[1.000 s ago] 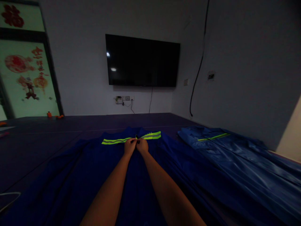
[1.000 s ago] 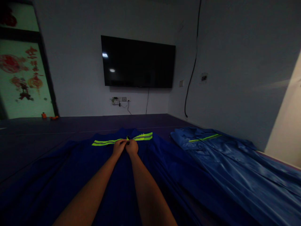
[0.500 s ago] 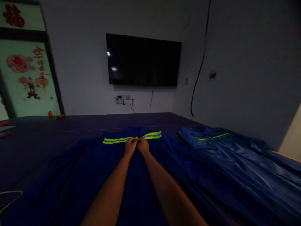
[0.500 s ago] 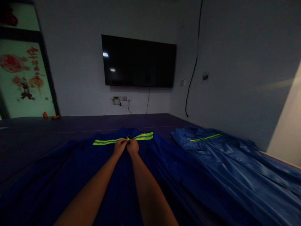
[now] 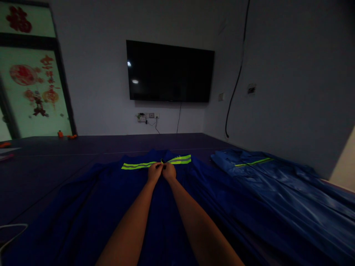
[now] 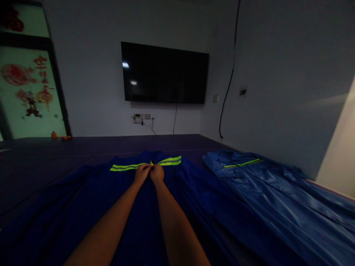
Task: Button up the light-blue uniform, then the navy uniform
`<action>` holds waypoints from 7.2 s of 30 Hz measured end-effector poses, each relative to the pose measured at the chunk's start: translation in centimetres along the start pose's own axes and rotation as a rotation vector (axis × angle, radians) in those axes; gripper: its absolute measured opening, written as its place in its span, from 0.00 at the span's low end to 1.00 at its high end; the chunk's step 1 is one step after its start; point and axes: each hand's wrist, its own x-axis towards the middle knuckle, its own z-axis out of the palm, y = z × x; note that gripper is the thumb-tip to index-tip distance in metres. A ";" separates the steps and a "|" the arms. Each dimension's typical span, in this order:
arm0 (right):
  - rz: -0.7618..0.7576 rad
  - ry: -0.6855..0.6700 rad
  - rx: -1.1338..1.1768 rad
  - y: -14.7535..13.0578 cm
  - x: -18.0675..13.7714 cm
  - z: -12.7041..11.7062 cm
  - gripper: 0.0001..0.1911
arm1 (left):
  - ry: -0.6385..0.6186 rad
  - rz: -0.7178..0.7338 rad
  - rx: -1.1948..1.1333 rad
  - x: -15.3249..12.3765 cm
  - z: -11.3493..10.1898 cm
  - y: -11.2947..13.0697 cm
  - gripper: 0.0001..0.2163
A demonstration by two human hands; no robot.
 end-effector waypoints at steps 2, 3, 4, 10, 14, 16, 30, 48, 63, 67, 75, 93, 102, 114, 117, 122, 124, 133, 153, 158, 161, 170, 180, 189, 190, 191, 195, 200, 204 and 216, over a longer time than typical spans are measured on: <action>0.000 0.004 -0.002 0.0 0.0 0.0 0.10 | -0.006 0.001 -0.002 0.0 0.0 0.1 0.07; -0.003 0.006 -0.003 0.0 0.0 0.0 0.10 | -0.008 0.003 -0.003 -0.1 -0.1 0.2 0.07; -0.006 0.008 -0.005 0.0 0.0 0.0 0.10 | -0.011 0.004 -0.003 -0.1 -0.1 0.2 0.07; -0.003 0.012 -0.005 -0.1 -0.2 -0.2 0.10 | -0.011 0.008 0.000 -0.2 -0.2 0.6 0.07; -0.009 0.021 0.001 -0.2 -0.3 -0.3 0.10 | -0.012 0.009 0.003 -0.3 -0.2 0.7 0.07; -0.009 0.025 0.001 -0.3 -0.3 -0.4 0.10 | -0.016 0.011 0.003 -0.3 -0.1 0.6 0.07; 0.010 0.018 0.000 -0.4 -0.3 -0.5 0.10 | -0.033 0.048 -0.023 -0.2 0.1 0.2 0.08; 0.018 0.027 -0.030 -0.3 -0.4 -0.3 0.10 | -0.031 0.059 -0.032 -0.3 0.0 0.5 0.08; 0.033 0.017 -0.035 -0.4 -0.3 -0.4 0.12 | -0.050 0.084 0.010 -0.3 0.1 0.4 0.09; 0.030 0.010 -0.041 -0.4 -0.3 -0.3 0.12 | -0.052 0.082 0.026 -0.3 0.1 0.3 0.09; 0.038 0.008 -0.037 -0.4 -0.4 -0.4 0.12 | -0.073 0.084 0.011 -0.3 0.2 0.2 0.09; 0.029 0.017 -0.059 -0.2 -0.2 0.0 0.12 | -0.070 0.105 0.038 -0.5 0.0 0.7 0.10; 0.054 0.010 -0.067 -0.4 -0.4 -0.3 0.13 | -0.076 0.128 0.045 -0.5 0.0 0.6 0.10; 0.050 0.014 -0.041 -0.4 -0.4 -0.3 0.12 | -0.074 0.108 0.038 -0.4 0.1 0.5 0.10; 0.065 0.019 -0.048 -0.5 -0.5 -0.4 0.12 | -0.072 0.100 0.048 -0.4 0.2 0.6 0.10; 0.077 0.008 -0.056 -0.5 -0.4 -0.5 0.13 | -0.095 0.110 0.051 -0.5 0.1 0.9 0.10; 0.076 0.008 -0.054 -0.5 -0.4 -0.5 0.13 | -0.101 0.117 0.055 -0.5 0.0 1.0 0.10; 0.078 0.086 0.007 0.0 0.0 0.2 0.11 | 0.022 0.069 0.133 -0.3 0.0 0.6 0.08; -0.081 -0.074 0.297 2.1 -2.4 -1.1 0.16 | -0.066 0.001 0.213 -3.3 -2.4 1.5 0.07; -0.114 -0.088 0.283 2.0 -4.7 -1.9 0.11 | -0.088 -0.012 0.181 -4.6 -3.2 1.9 0.06; -0.124 -0.105 0.246 1.8 -5.9 -2.2 0.10 | -0.116 -0.036 0.156 -5.4 -3.6 2.0 0.07; -0.203 -0.133 0.064 1.1 -6.5 -2.5 0.08 | -0.105 -0.041 0.201 -7.9 -4.5 2.5 0.14; -0.195 -0.080 0.084 1.7 -6.0 -1.6 0.06 | -0.124 -0.126 0.290 -6.8 -4.1 2.7 0.13; -0.204 -0.086 0.121 2.0 -5.7 -1.4 0.07 | -0.232 -0.160 0.595 -7.1 -4.1 4.4 0.09; -0.207 -0.086 0.123 2.0 -5.7 -1.4 0.07 | -0.241 -0.153 0.619 -7.1 -4.1 4.5 0.08; -0.207 -0.086 0.124 2.0 -5.7 -1.4 0.08 | -0.247 -0.142 0.634 -7.1 -4.0 4.5 0.08; -0.193 -0.084 0.120 1.8 -5.9 -1.5 0.09 | -0.253 -0.113 0.658 -7.2 -4.1 4.7 0.08; -0.182 -0.095 0.102 1.4 -6.2 -2.0 0.08 | -0.252 -0.116 0.666 -7.3 -4.2 4.9 0.08; -0.186 -0.098 0.091 1.2 -6.2 -2.2 0.09 | -0.257 -0.099 0.667 -7.3 -4.2 4.9 0.09; -0.257 -0.084 -0.023 0.9 -6.3 -2.5 0.11 | -0.264 -0.115 0.654 -7.2 -4.1 4.9 0.09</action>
